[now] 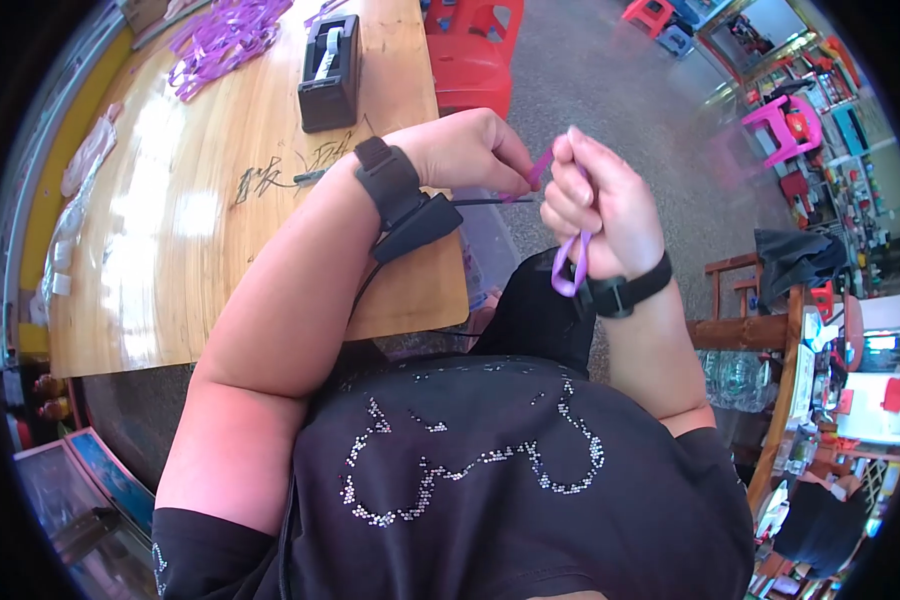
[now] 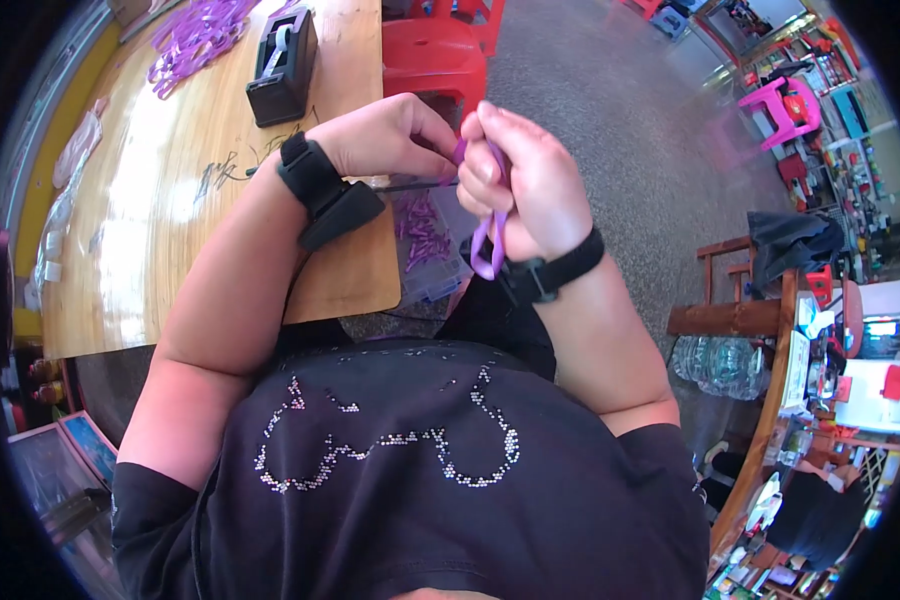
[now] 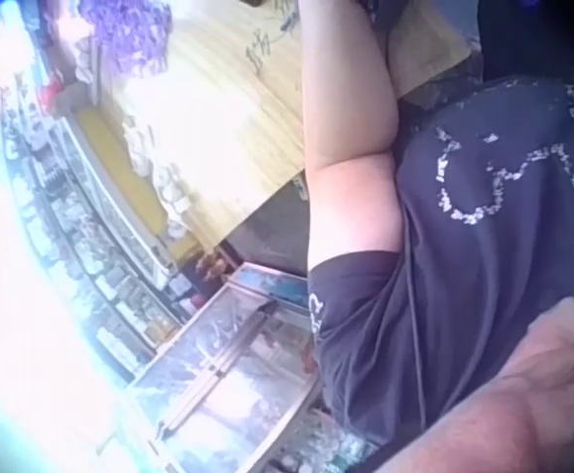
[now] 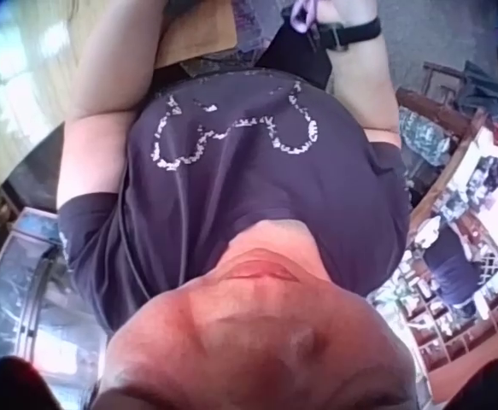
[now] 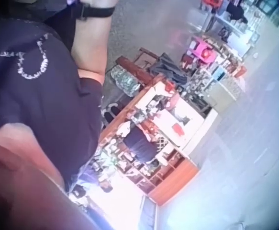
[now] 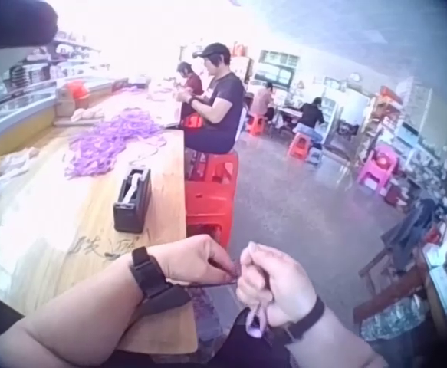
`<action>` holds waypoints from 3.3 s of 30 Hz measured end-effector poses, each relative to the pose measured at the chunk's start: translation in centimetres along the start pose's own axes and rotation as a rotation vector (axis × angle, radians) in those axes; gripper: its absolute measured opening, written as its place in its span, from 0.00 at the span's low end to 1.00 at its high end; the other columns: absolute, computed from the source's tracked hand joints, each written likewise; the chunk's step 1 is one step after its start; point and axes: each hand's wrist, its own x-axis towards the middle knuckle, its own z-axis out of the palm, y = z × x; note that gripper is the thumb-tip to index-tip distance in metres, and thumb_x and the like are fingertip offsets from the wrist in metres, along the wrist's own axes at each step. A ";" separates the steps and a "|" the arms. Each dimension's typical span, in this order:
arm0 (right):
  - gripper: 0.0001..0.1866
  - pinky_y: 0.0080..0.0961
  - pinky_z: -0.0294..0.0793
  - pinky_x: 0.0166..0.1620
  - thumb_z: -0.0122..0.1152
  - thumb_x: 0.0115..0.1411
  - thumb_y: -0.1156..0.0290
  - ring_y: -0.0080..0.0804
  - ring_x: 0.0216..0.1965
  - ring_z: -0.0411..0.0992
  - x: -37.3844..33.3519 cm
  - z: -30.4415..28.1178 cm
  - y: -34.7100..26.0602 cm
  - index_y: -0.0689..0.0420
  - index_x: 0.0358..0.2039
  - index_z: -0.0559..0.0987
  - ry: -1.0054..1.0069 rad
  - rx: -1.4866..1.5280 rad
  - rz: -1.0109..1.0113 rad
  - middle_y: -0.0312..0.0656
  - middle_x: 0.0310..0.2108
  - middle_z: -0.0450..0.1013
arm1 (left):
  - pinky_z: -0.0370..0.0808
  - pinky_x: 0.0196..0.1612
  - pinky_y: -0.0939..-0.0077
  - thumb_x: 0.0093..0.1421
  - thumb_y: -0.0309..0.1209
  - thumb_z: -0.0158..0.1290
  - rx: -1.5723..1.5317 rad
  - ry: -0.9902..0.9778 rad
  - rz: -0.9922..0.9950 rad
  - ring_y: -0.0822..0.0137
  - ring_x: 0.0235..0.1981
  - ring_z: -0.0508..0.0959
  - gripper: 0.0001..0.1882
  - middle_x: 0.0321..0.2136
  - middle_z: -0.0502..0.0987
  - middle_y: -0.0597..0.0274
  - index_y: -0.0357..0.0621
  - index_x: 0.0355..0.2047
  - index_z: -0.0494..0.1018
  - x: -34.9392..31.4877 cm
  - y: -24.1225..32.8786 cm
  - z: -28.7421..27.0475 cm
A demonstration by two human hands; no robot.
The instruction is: The person wraps a purple ribbon around two sticks, secures it with tape from a dispenser, and then repeats the process with another ribbon.
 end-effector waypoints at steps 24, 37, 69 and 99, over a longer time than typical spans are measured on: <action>0.08 0.19 0.69 0.40 0.59 0.53 0.75 0.21 0.32 0.72 7.6 -4.5 1.9 0.63 0.33 0.79 -0.061 -0.863 -0.184 0.38 0.30 0.76 | 0.68 0.28 0.88 0.58 0.35 0.52 -0.332 0.616 -0.097 0.81 0.24 0.69 0.12 0.24 0.74 0.69 0.38 0.32 0.77 1.3 -1.9 0.0; 0.05 0.22 0.69 0.40 0.61 0.51 0.72 0.26 0.30 0.72 10.4 -7.5 4.2 0.59 0.27 0.78 0.079 -0.575 0.084 0.39 0.27 0.75 | 0.73 0.30 0.75 0.49 0.31 0.56 0.294 0.502 -0.127 0.68 0.24 0.77 0.08 0.22 0.77 0.57 0.40 0.27 0.78 0.5 -2.6 -1.1; 0.08 0.21 0.68 0.44 0.54 0.59 0.73 0.23 0.38 0.70 6.8 -8.1 11.5 0.62 0.37 0.75 0.000 -0.147 -0.324 0.39 0.38 0.73 | 0.74 0.34 0.73 0.49 0.32 0.52 0.323 0.246 -0.240 0.60 0.25 0.77 0.09 0.23 0.77 0.55 0.44 0.27 0.79 1.2 -3.0 -0.6; 0.10 0.15 0.44 0.15 0.44 0.64 0.68 0.14 0.10 0.47 1.5 -3.8 11.9 0.61 0.32 0.70 0.246 -0.229 -0.145 0.27 0.11 0.54 | 0.75 0.31 0.75 0.50 0.31 0.51 0.371 0.319 -0.139 0.68 0.24 0.78 0.08 0.19 0.77 0.58 0.44 0.27 0.79 0.9 -3.7 -0.4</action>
